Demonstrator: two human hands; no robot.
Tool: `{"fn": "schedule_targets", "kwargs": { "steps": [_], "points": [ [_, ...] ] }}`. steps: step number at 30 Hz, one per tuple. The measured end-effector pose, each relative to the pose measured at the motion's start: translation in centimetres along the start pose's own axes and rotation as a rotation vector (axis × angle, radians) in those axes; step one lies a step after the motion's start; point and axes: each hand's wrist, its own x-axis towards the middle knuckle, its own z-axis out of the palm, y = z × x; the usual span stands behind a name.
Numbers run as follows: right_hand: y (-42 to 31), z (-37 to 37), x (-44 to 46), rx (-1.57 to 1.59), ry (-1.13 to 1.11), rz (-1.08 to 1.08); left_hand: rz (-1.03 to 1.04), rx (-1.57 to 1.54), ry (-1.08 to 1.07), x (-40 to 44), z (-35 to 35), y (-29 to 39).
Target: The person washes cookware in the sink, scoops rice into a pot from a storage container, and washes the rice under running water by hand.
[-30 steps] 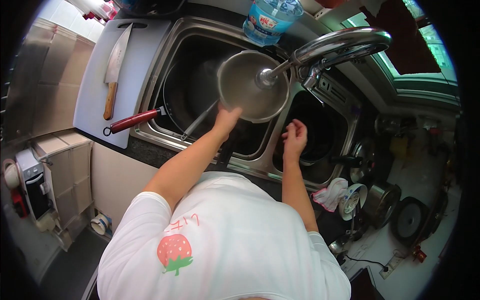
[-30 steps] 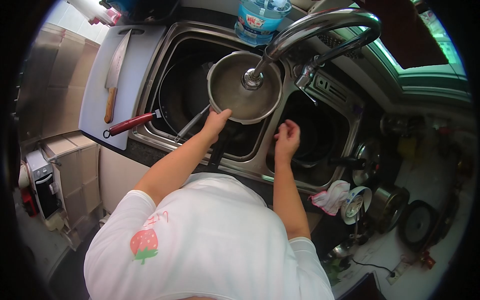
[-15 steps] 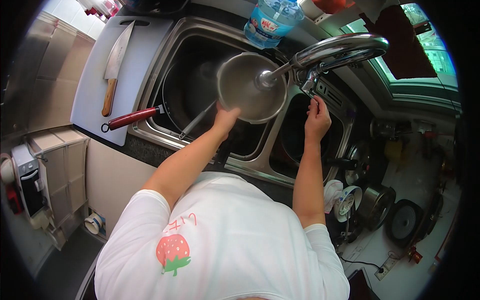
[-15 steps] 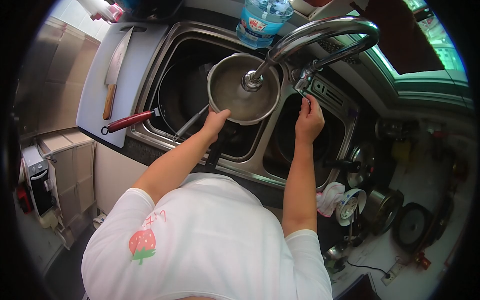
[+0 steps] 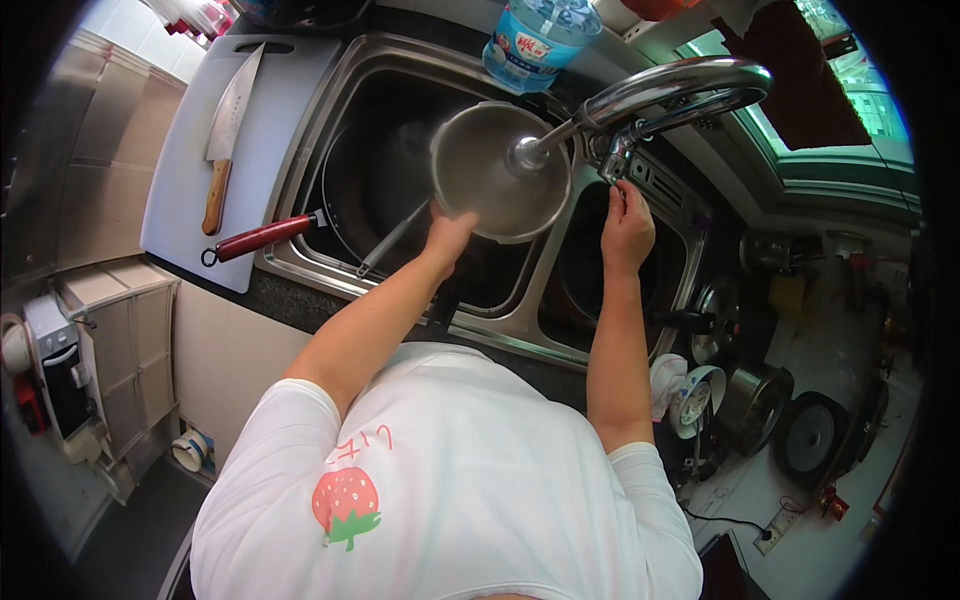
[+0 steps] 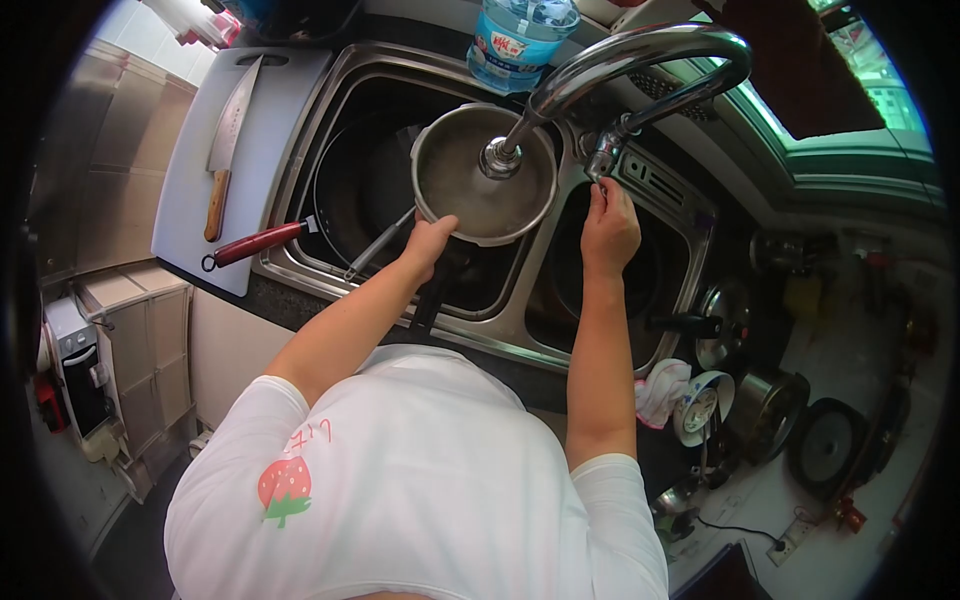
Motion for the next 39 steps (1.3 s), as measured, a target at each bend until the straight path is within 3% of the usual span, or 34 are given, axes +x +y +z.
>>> {"fn": "schedule_targets", "kwargs": {
  "steps": [10,14,20,23,26,39],
  "points": [
    [0.1,0.3,0.0,-0.094,-0.008,0.005,-0.061,-0.018,-0.022,0.4,0.0,0.1],
    [0.0,0.5,0.1,-0.170,-0.025,-0.042,-0.019,-0.021,0.093,-0.3,0.7,0.9],
    [-0.5,0.4,0.2,-0.155,-0.077,0.010,-0.140,0.051,0.041,-0.9,0.3,2.4],
    [-0.4,0.4,0.1,-0.178,-0.052,-0.006,-0.039,0.026,0.136,-1.4,0.9,2.4],
    [-0.1,0.5,0.1,-0.209,-0.054,-0.025,0.061,-0.035,0.097,-1.5,1.0,2.5],
    [-0.7,1.0,-0.1,-0.182,-0.023,0.030,-0.057,0.023,0.045,-1.2,0.6,2.2]
  ]
}}
